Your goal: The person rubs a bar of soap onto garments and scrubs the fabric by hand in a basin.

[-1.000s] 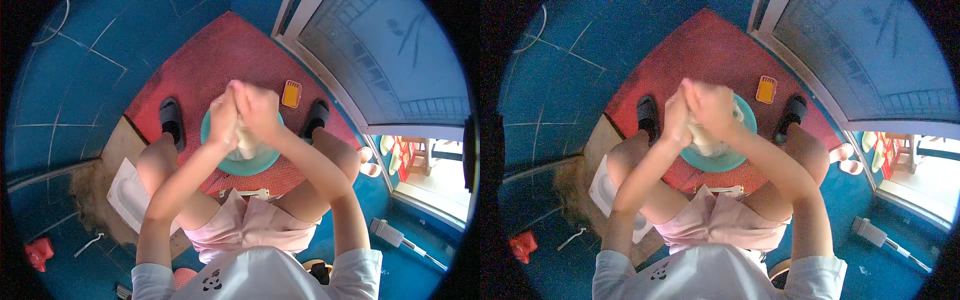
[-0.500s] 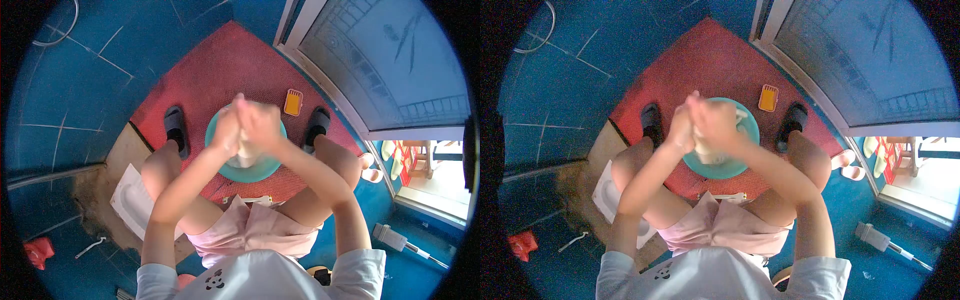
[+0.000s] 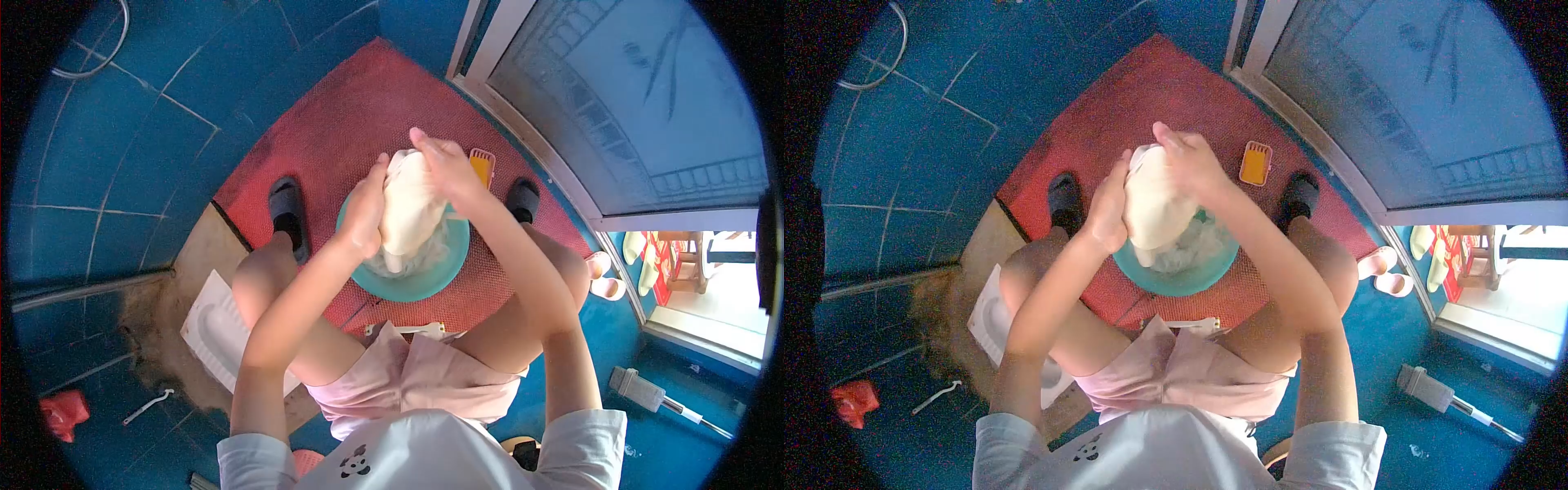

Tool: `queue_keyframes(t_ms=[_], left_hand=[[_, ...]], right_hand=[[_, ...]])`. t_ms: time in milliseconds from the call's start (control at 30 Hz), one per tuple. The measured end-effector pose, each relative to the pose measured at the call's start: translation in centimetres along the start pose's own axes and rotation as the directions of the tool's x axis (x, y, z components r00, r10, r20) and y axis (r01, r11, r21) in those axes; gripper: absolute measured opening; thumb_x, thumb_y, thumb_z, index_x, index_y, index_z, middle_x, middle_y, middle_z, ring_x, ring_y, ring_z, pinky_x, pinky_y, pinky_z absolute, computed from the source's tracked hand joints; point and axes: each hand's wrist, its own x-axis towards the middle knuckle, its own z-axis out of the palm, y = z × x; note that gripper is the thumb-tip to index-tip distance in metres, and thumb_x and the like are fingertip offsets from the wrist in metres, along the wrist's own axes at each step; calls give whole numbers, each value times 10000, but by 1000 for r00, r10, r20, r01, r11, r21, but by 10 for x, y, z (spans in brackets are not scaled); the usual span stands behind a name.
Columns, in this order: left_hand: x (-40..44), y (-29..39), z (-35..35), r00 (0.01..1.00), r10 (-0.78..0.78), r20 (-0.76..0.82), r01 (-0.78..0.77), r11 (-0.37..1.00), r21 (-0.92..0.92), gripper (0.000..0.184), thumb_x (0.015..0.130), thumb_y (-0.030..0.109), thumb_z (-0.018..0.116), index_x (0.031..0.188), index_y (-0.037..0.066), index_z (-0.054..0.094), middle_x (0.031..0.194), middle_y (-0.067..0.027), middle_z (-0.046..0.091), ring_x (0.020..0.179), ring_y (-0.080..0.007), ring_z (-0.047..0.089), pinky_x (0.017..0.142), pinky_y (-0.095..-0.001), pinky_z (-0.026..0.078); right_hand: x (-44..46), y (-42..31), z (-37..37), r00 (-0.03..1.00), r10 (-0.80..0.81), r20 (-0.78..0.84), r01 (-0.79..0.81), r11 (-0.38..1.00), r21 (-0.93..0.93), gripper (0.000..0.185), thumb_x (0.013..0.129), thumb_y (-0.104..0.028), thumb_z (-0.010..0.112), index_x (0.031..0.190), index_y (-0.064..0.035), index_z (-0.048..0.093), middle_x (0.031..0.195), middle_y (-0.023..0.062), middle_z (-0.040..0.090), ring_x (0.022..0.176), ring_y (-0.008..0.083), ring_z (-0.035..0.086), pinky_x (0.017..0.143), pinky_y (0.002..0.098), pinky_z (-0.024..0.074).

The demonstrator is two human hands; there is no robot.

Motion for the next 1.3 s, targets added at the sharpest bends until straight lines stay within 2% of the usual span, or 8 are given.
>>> queue_keyframes(t_ms=[200, 333, 433, 833, 900, 1133, 1200, 1300], left_hand=[[-12, 2, 0, 926, 168, 338, -321, 820, 474, 310, 843, 293, 499, 951, 8, 552, 831, -46, 594, 715, -91, 559, 632, -226, 445], [-9, 13, -9, 928, 144, 344, -275, 888, 370, 255, 838, 224, 518, 897, -16, 582, 774, -34, 600, 698, -64, 546, 599, -208, 438], [-12, 16, -9, 916, 191, 353, -327, 866, 379, 253, 847, 213, 505, 897, -21, 589, 760, -13, 593, 687, -49, 522, 605, -200, 422], [-12, 28, -21, 890, 120, 440, -336, 826, 454, 188, 837, 179, 519, 846, -1, 572, 715, 29, 534, 662, -28, 458, 602, -176, 384], [-6, 37, -29, 865, -99, 491, -304, 675, 672, 151, 826, 151, 519, 844, 8, 564, 701, 34, 518, 665, -31, 459, 613, -181, 384], [-4, 33, -27, 734, -63, 676, -463, 682, 566, 114, 834, 132, 490, 845, 30, 540, 805, 21, 531, 753, -42, 457, 650, -200, 368], [-15, 30, -13, 770, 45, 637, -343, 870, 354, 114, 828, 140, 503, 833, 31, 538, 812, 14, 551, 771, -54, 483, 679, -208, 384], [-9, 28, -19, 735, -7, 679, -459, 731, 505, 138, 822, 137, 523, 774, 12, 558, 751, -13, 563, 711, -51, 501, 651, -210, 401]], right_hand=[[-10, -15, -8, 998, -35, 59, 44, 987, -156, 342, 839, -366, 494, 753, -44, 571, 675, 1, 552, 618, 62, 510, 558, 212, 409], [-22, -40, -12, 984, -11, 175, 30, 994, -102, 351, 838, -374, 486, 767, -43, 580, 681, -2, 548, 618, 66, 502, 553, 220, 404], [-13, -55, -42, 850, 305, 430, -9, 824, -566, 395, 829, -371, 495, 951, -9, 594, 806, 31, 591, 747, 103, 530, 696, 230, 422], [-11, -55, -61, 728, 206, 655, 137, 891, -433, 225, 818, -248, 529, 776, -30, 565, 622, -15, 506, 595, 61, 460, 569, 214, 370], [-16, -62, -62, 738, 209, 642, 76, 920, -386, 218, 811, -242, 537, 769, -29, 559, 594, -20, 486, 553, 62, 440, 543, 211, 361], [-28, -61, -46, 651, 126, 749, 124, 955, -269, 140, 827, -137, 505, 794, -7, 546, 608, -21, 483, 530, 45, 421, 508, 186, 342], [-28, -58, -41, 643, 77, 762, 171, 956, -241, 132, 828, -134, 504, 811, -11, 552, 621, -20, 489, 551, 50, 432, 527, 192, 350], [-30, -58, -37, 653, 80, 753, 237, 923, -303, 134, 825, -144, 512, 812, -19, 560, 620, -22, 488, 562, 53, 438, 543, 198, 355]])
